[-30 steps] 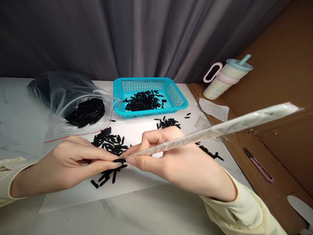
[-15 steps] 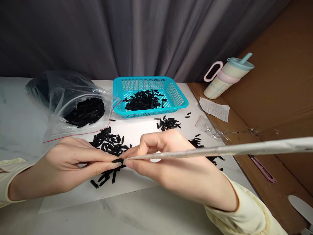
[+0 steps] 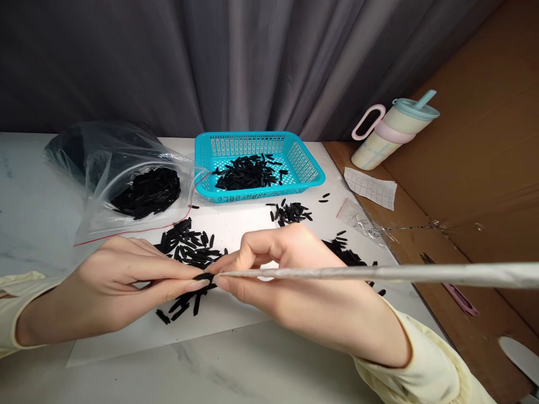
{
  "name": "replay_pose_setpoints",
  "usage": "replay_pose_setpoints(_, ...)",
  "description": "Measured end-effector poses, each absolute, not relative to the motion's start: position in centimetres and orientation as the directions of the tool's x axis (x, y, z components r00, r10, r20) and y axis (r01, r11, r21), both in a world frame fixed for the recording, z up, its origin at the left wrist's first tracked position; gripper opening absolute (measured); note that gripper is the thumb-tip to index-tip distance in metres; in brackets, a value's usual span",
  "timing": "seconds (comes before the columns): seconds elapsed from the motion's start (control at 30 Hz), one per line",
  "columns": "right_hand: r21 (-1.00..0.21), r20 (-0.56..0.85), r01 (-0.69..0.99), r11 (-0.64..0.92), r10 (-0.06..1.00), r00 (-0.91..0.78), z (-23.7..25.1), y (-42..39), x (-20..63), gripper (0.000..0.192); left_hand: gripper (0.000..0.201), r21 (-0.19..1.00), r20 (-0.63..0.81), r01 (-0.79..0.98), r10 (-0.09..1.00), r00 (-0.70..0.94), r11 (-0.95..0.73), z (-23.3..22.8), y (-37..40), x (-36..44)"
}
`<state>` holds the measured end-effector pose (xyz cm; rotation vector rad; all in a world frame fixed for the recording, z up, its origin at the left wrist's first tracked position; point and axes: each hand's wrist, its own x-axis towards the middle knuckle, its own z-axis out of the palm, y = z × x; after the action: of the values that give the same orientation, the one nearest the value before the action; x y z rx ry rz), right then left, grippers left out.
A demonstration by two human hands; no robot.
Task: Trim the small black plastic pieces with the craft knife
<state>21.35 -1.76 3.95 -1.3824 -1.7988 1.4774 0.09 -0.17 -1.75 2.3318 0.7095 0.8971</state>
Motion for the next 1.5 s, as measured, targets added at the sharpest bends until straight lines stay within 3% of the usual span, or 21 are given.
replay_pose_setpoints(0.33,-0.768,-0.029,0.600,0.221,0.925,-0.378,2.5,-3.6,20.5,0.025,0.017,0.599,0.480,0.276,0.614,0.627,-0.751,-2.0,-0.1,0.2)
replay_pose_setpoints(0.53,-0.646,0.235,0.620,0.446,0.888,-0.394,0.9,-4.6,19.8,0.016,0.019,0.605,0.483,0.290,0.631,0.607,-0.742,-2.2,0.1,0.5)
replay_pose_setpoints(0.7,-0.537,0.423,0.620,0.571,0.819,-0.387,0.3,-4.9,19.0,0.023,0.022,0.612,0.494,0.313,0.660,0.566,-0.726,-2.5,0.4,0.5)
replay_pose_setpoints(1.17,-0.499,0.590,0.601,0.624,0.753,-0.292,-2.0,-4.6,18.0,0.022,0.031,0.801,0.280,0.320,0.789,0.547,-0.506,-1.5,0.8,0.7)
replay_pose_setpoints(1.5,-0.613,0.493,0.617,0.493,0.849,-0.189,-1.5,-4.8,18.2,0.017,0.026,0.735,0.419,0.300,0.755,0.504,-0.608,-1.7,0.6,0.8)
